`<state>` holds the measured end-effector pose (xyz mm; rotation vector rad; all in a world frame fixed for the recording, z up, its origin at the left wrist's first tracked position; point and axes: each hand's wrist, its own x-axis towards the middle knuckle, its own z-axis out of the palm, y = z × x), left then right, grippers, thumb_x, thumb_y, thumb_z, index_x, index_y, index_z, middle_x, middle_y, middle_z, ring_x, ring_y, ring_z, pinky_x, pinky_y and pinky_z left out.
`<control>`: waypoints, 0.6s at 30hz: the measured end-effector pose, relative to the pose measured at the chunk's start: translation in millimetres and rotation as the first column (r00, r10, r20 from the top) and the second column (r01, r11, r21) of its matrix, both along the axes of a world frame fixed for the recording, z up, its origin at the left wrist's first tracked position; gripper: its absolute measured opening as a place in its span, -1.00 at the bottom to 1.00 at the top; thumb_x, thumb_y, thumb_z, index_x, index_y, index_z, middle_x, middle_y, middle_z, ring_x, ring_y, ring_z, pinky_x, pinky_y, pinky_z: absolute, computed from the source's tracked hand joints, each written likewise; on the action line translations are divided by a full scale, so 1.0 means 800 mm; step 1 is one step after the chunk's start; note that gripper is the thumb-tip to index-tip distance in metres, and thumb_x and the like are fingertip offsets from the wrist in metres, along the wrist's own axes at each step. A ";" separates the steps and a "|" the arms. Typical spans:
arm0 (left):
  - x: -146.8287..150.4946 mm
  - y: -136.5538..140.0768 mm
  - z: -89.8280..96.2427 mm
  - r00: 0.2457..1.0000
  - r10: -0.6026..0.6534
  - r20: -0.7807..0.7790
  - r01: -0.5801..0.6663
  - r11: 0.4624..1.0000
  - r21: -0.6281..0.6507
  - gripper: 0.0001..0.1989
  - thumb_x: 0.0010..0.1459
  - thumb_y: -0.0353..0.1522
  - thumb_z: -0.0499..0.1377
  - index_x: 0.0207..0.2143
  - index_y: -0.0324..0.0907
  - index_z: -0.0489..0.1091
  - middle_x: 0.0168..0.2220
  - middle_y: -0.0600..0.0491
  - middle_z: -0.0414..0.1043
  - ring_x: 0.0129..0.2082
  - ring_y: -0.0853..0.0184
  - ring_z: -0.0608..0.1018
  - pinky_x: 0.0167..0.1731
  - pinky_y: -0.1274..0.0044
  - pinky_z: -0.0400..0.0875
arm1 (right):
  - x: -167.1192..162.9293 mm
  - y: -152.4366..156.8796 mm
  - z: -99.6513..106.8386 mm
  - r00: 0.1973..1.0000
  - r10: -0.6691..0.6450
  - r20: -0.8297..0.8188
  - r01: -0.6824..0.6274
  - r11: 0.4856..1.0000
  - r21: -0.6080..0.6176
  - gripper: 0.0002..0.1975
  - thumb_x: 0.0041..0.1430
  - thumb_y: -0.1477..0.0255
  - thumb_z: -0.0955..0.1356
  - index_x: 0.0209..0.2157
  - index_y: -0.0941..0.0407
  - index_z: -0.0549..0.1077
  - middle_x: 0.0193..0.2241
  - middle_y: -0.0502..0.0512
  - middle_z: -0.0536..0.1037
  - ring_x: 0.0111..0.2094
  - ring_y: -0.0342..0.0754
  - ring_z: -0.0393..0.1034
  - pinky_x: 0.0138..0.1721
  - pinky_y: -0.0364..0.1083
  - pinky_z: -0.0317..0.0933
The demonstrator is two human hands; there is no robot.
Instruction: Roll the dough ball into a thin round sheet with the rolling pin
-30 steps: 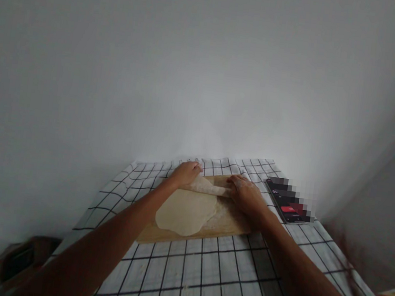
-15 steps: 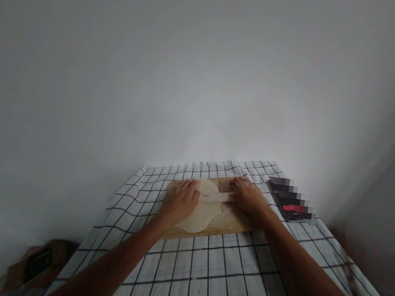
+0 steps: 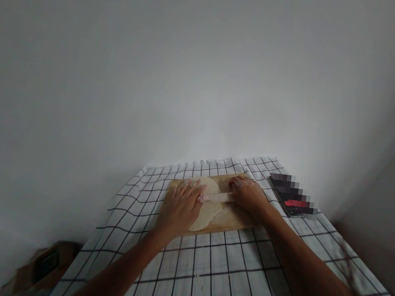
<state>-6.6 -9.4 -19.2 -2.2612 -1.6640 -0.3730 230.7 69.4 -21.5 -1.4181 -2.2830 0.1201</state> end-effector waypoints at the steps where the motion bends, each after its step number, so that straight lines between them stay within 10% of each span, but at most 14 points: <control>1: 0.000 0.010 0.000 1.000 0.004 -0.009 -0.004 1.000 0.026 -0.56 0.44 -0.24 -0.13 0.27 -0.02 0.28 0.35 0.02 0.23 0.36 0.06 0.23 0.29 0.03 0.10 | -0.001 -0.001 0.001 1.000 -0.002 0.013 0.002 1.000 0.006 -0.68 0.44 0.40 0.14 -0.06 0.13 0.49 -0.05 0.24 0.58 -0.05 0.07 0.47 -0.01 0.00 0.23; 18: 0.033 0.200 0.031 0.982 0.111 0.154 -0.059 0.949 -0.310 -0.30 0.42 -0.06 -0.24 -0.45 -0.14 0.57 -0.41 -0.06 0.60 -0.29 0.22 0.61 -0.14 0.45 0.40 | -0.003 -0.020 0.016 0.989 0.127 0.075 -0.128 0.992 0.011 -0.57 0.48 0.18 0.11 -0.01 0.10 0.48 -0.03 0.26 0.55 0.06 0.12 0.38 0.10 0.12 0.13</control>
